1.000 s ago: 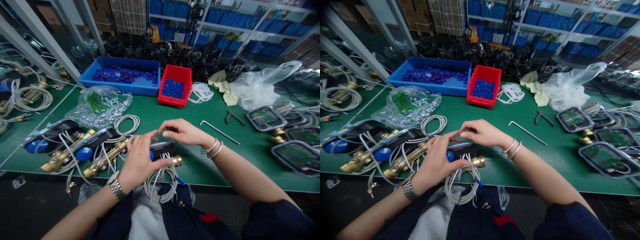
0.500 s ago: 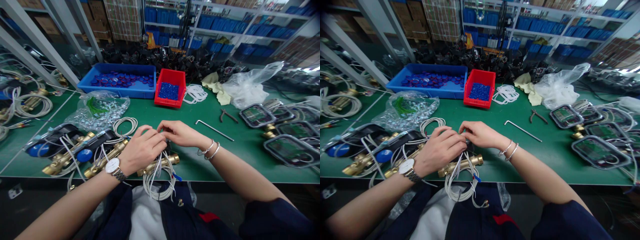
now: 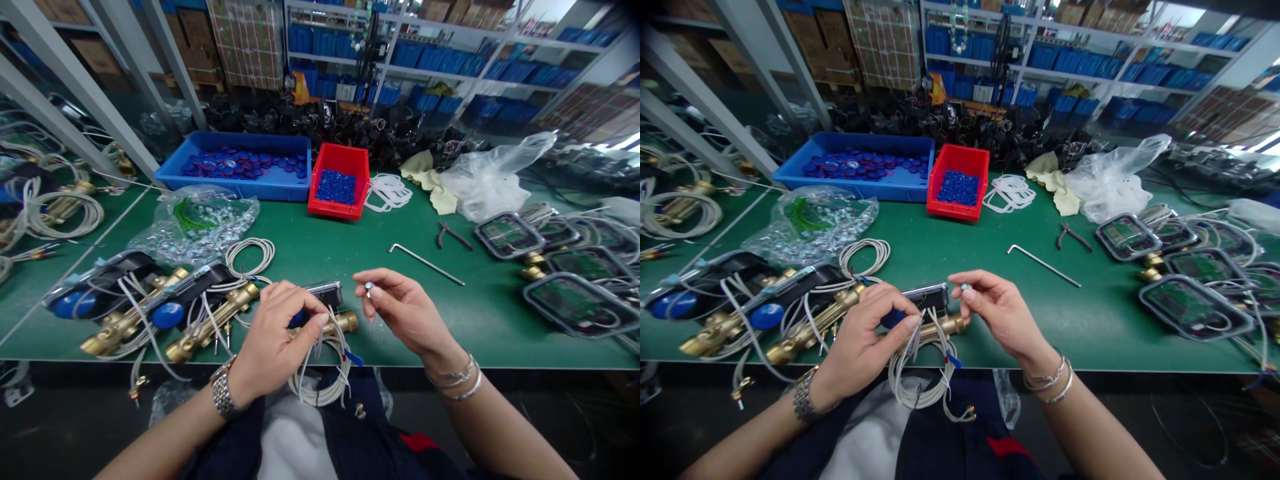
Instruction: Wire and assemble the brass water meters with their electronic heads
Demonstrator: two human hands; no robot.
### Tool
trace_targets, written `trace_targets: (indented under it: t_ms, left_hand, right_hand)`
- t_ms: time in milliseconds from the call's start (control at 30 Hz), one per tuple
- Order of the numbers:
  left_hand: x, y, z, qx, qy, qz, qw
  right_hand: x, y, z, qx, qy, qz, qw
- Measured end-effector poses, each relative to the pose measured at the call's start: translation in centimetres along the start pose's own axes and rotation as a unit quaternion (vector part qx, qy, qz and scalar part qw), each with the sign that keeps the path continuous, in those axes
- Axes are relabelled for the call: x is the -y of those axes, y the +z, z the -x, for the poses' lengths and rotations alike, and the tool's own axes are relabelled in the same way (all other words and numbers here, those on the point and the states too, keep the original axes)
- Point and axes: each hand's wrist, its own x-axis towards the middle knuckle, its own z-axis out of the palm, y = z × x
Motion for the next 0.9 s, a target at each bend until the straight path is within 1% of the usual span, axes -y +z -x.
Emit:
trace_targets:
  t_ms: [67,133,200,267,333,500,700,900]
  left_hand:
    - [0.0,0.2,-0.1,-0.027,-0.008,-0.013,1.0]
    - [-0.1,0.5,-0.2,-0.05,-0.003,-0.029,0.998]
    - [-0.3,0.9,-0.2,-0.067,0.009,-0.048,0.997]
    - [-0.5,1.1,-0.2,-0.082,0.018,-0.068,0.994]
    - [-0.7,1.4,-0.2,-0.092,0.028,-0.084,0.992]
    - [-1.1,1.6,-0.2,-0.092,0.05,-0.1,0.99]
    - [-1.2,1.7,-0.1,-0.111,0.053,-0.105,0.987]
    - [-1.4,1.7,0.0,-0.119,0.055,-0.099,0.986]
  right_hand:
    - [-1.0,0.4,0.5,-0.008,0.015,-0.033,0.999]
    - [-1.8,1.0,0.8,-0.017,0.03,-0.092,0.995]
    - [-2.2,1.6,0.9,-0.025,0.047,-0.138,0.989]
    - [-2.3,2.2,0.9,-0.029,0.058,-0.158,0.985]
    - [-2.2,2.5,1.0,-0.029,0.058,-0.161,0.985]
    - [-2.1,2.8,1.0,-0.009,0.04,-0.164,0.986]
    - [-2.3,2.8,1.0,0.008,0.023,-0.171,0.985]
    - [-2.3,2.9,0.9,0.005,0.02,-0.156,0.988]
